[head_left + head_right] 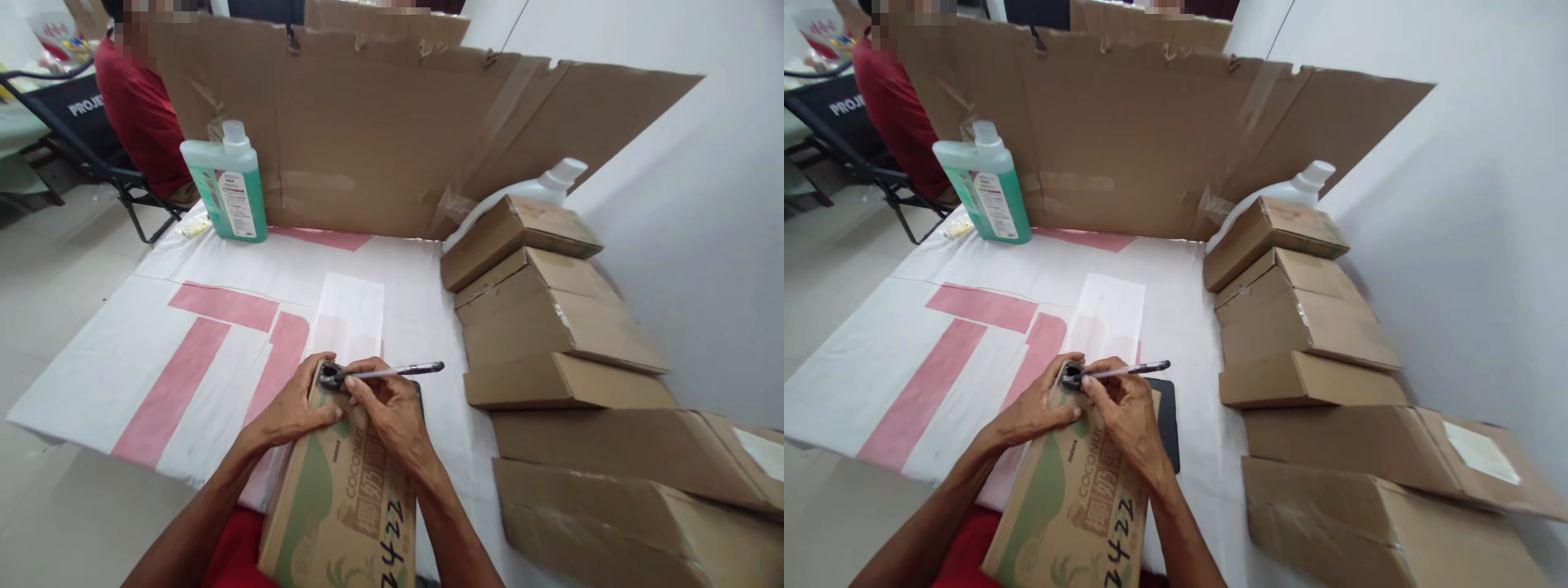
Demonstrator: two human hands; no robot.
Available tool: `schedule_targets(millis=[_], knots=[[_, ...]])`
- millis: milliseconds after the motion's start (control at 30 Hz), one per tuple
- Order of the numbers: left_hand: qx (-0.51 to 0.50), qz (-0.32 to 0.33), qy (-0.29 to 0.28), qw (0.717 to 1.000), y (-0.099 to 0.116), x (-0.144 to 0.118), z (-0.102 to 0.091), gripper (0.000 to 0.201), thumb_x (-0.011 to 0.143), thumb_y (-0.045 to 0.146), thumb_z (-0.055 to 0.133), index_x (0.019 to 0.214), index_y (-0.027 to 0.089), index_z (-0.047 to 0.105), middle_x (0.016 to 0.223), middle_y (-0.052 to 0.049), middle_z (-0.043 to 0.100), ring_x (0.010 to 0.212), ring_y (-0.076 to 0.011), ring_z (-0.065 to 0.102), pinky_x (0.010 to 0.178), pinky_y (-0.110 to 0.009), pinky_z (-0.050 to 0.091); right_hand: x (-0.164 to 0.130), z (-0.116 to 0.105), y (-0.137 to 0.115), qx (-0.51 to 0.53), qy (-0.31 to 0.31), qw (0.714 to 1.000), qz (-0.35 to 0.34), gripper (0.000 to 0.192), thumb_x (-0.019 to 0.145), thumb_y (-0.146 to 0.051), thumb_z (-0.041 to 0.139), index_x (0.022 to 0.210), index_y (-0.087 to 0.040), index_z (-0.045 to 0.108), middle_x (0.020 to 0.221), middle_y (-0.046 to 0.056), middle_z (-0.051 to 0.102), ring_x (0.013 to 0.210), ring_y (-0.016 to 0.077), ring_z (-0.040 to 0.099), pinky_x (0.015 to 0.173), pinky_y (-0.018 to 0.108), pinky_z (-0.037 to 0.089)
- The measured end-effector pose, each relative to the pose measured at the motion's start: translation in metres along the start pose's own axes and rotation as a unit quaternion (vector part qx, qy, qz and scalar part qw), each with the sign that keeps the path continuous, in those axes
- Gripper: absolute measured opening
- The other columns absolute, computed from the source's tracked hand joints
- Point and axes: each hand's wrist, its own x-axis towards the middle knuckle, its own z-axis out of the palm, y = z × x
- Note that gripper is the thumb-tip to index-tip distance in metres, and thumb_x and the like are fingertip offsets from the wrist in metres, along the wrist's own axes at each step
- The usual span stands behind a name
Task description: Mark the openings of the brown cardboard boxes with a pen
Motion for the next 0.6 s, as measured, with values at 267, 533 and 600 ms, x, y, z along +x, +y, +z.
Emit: schedule_targets(millis=[267,533,600], knots=[[-0.015,-0.013,-0.002,1.000,0.000,-0.001,-0.001,0.081,0.078,0.045,0.076,0.147,0.021,0.040,0.150,-0.016,0.051,0.135,-0.0340,0.054,0.115,-0.052,0.043,0.001,-0.044,0.005,-0.050,0.113,0.992,0.036,0.024,0.091,-0.045,0.067,0.088,-0.021,0.059,0.058,-0.006,0.055,0.047,0.0107,0.047,0.049,0.023,0.038],[0.012,-0.012,0.002,1.000,-0.006,0.000,-0.004,0.079,0.082,0.048,0.074,0.149,0.024,0.040,0.154,-0.015,0.049,0.138,-0.0347,0.053,0.116,-0.052,0.043,-0.035,-0.117,0.069,-0.428,0.196,0.881,0.036,0.023,0.096,-0.040,0.049,0.087,-0.021,0.059,0.079,0.007,0.066,0.073,0.0217,0.060,0.073,0.034,0.044],[0.017,-0.016,-0.002,1.000,-0.007,0.001,-0.005,0.079,0.083,0.049,0.074,0.150,0.025,0.040,0.153,-0.015,0.049,0.138,-0.0349,0.053,0.117,-0.053,0.043,-0.056,-0.122,0.091,-0.466,0.166,0.865,0.082,0.023,0.097,-0.036,0.046,0.085,-0.021,0.060,0.081,0.010,0.067,0.074,0.0234,0.060,0.074,0.035,0.044]])
